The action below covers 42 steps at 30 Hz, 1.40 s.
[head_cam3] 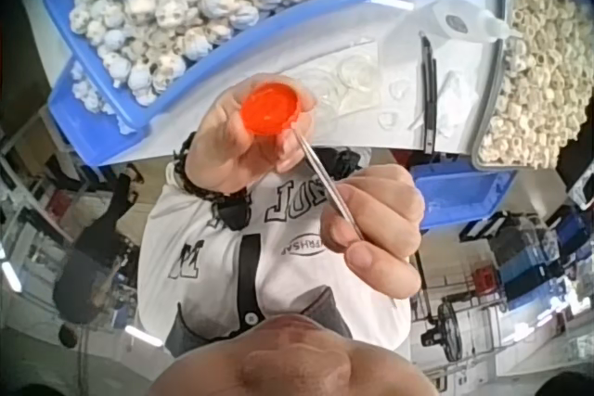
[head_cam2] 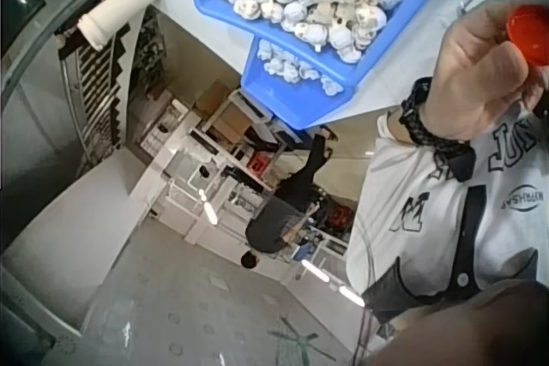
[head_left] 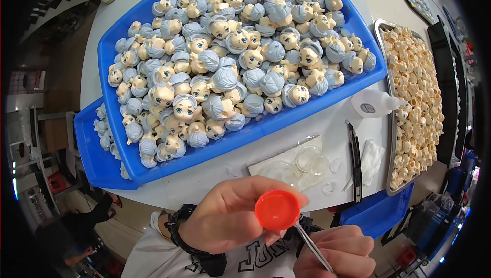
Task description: The person uses tweezers to apply a clear liquid from a small plastic cup onto a red circular object. The person repeatedly dips the tweezers into the cup and spreads the liquid over the surface of the red object. The workspace contains trays of doll heads and other small parts.
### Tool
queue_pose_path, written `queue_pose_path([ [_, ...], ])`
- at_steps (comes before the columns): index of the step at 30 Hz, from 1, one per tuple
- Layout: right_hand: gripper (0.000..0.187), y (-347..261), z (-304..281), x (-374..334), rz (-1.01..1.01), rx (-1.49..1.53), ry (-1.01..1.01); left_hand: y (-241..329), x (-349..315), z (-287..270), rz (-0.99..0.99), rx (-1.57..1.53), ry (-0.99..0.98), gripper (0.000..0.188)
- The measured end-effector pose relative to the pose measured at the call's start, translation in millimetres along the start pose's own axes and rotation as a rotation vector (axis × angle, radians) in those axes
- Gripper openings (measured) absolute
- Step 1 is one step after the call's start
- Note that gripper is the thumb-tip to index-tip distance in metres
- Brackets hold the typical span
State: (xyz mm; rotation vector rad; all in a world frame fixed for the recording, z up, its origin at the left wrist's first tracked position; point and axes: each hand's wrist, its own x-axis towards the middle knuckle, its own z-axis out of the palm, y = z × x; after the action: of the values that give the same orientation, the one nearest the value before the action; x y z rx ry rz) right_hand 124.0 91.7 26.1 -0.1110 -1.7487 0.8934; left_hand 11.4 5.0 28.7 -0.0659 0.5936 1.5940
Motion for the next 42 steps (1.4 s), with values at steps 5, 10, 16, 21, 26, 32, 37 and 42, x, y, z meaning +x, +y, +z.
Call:
queue_pose_path([
  [5, 0.025, 3.5, -7.6, -2.1, -0.004, 0.075, -0.015, -2.2, -0.6, -1.9, 0.014, -0.05, -0.023, 0.047],
  [10, 0.024, 8.9, -1.8, -2.1, -0.026, 0.085, 0.009, -2.0, -1.4, -3.9, 0.015, -0.057, -0.029, 0.046],
  [16, 0.025, 6.4, 9.5, -3.2, 0.015, 0.104, 0.05, 1.5, -3.4, -15.1, 0.024, -0.103, -0.093, 0.052],
  [21, 0.021, 4.0, 2.4, 8.4, -0.005, 0.109, 0.089, -2.5, 1.2, -12.6, 0.048, -0.121, -0.132, 0.048],
  [26, 0.015, 5.7, -15.1, 8.3, -0.057, 0.07, -0.05, 5.5, 1.2, 0.2, -0.015, -0.076, -0.126, 0.036],
  [32, 0.015, 3.2, -10.2, 7.5, -0.013, 0.212, -0.018, 2.4, -5.7, 3.6, 0.067, 0.023, -0.208, 0.038],
  [37, 0.012, -0.7, 1.7, 8.7, -0.061, 0.21, 0.055, 3.8, -9.0, -5.2, 0.093, -0.012, -0.246, 0.037],
  [42, 0.009, 3.1, 9.1, 6.2, -0.137, 0.127, 0.132, 2.5, -9.4, -8.8, 0.125, -0.034, -0.168, 0.037],
])
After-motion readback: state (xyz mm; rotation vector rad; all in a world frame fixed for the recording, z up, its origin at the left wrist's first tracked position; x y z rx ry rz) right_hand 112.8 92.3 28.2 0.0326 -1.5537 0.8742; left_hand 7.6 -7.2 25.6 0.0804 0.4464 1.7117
